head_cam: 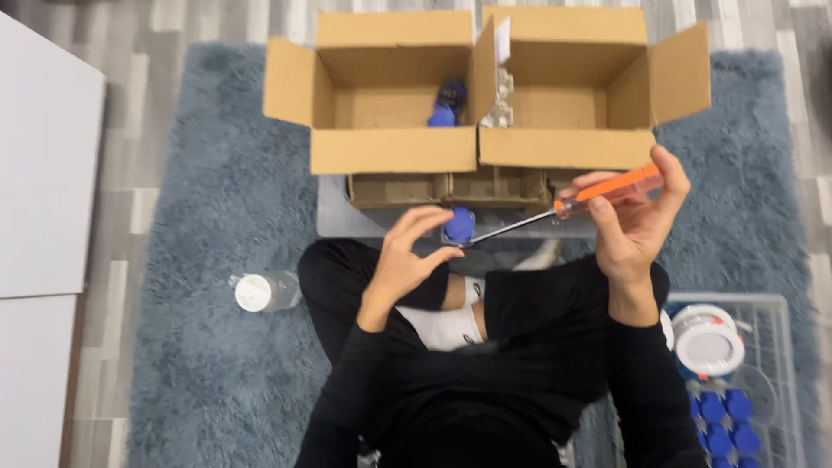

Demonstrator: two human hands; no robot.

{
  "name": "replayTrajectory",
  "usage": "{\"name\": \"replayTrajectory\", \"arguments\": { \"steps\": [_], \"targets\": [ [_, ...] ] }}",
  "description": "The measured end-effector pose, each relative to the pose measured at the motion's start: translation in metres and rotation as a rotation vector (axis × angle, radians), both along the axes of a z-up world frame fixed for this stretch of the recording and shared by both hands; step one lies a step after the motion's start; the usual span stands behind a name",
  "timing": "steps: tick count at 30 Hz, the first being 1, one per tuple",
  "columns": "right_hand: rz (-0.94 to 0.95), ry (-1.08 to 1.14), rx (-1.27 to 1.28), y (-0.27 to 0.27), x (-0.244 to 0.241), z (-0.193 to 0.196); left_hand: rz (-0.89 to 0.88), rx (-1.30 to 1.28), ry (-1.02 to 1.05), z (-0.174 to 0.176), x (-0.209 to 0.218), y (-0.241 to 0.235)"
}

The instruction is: Assembling and inspecting small electronic components using a screwdriver and organizing them into boxes

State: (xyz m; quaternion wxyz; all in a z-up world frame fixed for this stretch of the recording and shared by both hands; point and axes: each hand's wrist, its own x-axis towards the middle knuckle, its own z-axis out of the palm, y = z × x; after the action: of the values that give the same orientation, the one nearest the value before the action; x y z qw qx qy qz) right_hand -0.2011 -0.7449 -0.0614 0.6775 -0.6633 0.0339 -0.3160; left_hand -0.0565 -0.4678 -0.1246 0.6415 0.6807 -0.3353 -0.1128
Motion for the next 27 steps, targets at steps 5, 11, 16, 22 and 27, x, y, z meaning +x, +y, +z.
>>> {"name": "replayTrajectory", "arguments": {
  "steps": [5,11,16,22,27],
  "targets": [
    [0.03,0.019,-0.229,0.013,-0.009,0.022,-0.004,0.264,-0.316,-0.01,-0.007,-0.001],
    [0.087,0.006,-0.364,0.014,-0.004,0.014,0.044,0.339,-0.342,-0.045,-0.011,-0.015],
    [0.097,-0.057,-0.449,0.014,0.01,0.0,0.096,0.279,-0.362,-0.071,-0.011,-0.026],
    [0.116,-0.129,-0.463,0.013,0.019,-0.017,0.148,0.148,-0.307,-0.098,-0.015,-0.033],
    [0.159,-0.144,-0.504,0.017,0.025,-0.006,0.191,0.098,-0.255,-0.111,-0.017,-0.039]
  ]
}}
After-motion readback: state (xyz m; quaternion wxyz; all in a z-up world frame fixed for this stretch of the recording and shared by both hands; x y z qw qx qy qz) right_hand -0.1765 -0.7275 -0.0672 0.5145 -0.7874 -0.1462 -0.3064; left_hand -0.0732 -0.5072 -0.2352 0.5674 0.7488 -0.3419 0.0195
